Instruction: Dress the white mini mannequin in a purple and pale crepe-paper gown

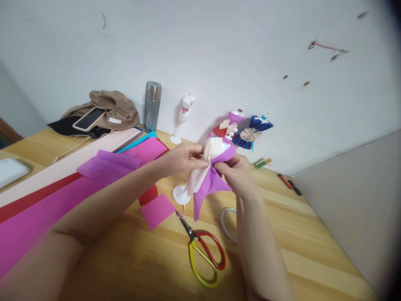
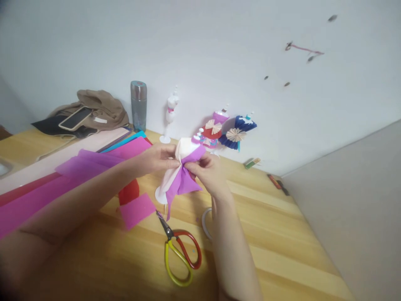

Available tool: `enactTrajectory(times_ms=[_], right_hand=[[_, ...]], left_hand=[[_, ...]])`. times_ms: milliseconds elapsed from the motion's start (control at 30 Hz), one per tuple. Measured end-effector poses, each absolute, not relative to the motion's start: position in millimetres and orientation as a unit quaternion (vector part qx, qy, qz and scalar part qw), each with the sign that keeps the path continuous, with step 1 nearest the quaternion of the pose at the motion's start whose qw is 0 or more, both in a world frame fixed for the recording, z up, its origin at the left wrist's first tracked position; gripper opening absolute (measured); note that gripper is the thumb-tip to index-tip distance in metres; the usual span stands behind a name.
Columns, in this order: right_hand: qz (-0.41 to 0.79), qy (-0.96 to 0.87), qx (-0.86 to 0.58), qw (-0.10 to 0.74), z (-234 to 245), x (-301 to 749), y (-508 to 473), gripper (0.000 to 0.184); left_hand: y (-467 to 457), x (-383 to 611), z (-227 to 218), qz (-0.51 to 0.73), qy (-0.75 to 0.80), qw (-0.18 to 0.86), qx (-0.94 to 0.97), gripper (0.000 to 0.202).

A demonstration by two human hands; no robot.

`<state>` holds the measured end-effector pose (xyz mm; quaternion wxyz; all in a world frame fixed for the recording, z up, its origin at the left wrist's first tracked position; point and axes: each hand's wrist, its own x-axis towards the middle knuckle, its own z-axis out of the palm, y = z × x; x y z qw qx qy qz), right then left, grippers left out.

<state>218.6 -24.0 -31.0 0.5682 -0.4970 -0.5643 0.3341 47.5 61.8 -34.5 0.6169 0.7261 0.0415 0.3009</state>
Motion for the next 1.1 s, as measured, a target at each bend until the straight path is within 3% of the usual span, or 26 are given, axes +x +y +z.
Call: enactTrajectory(times_ms=[367, 667, 900, 1100], right_hand=[[0.44, -0.498, -0.502, 0.554, -29.5, 215.5, -22.5, 0.025], [0.371, -0.481, -0.521, 0.6, -23.0, 210.4, -25.1, 0.044], [0.161, -0.488, -0.522, 0.681, -16.7, 212.7, -36.0, 0.026], [0.109, -0.494, -0.517, 0.69, -11.8, 206.9, -41.7, 0.013]], left_hand=[[58.9, 51.6, -39.4, 0.274, 0.024, 0.688, 0.672, 0.019], [57.9, 56.1, -43.7, 0.313, 0.049, 0.745, 0.587, 0.026], [56.9, 57.1, -44.0, 0.328, 0.063, 0.753, 0.566, 0.026], [54.1, 56.0, -43.7, 0.269, 0.015, 0.749, 0.605, 0.026]])
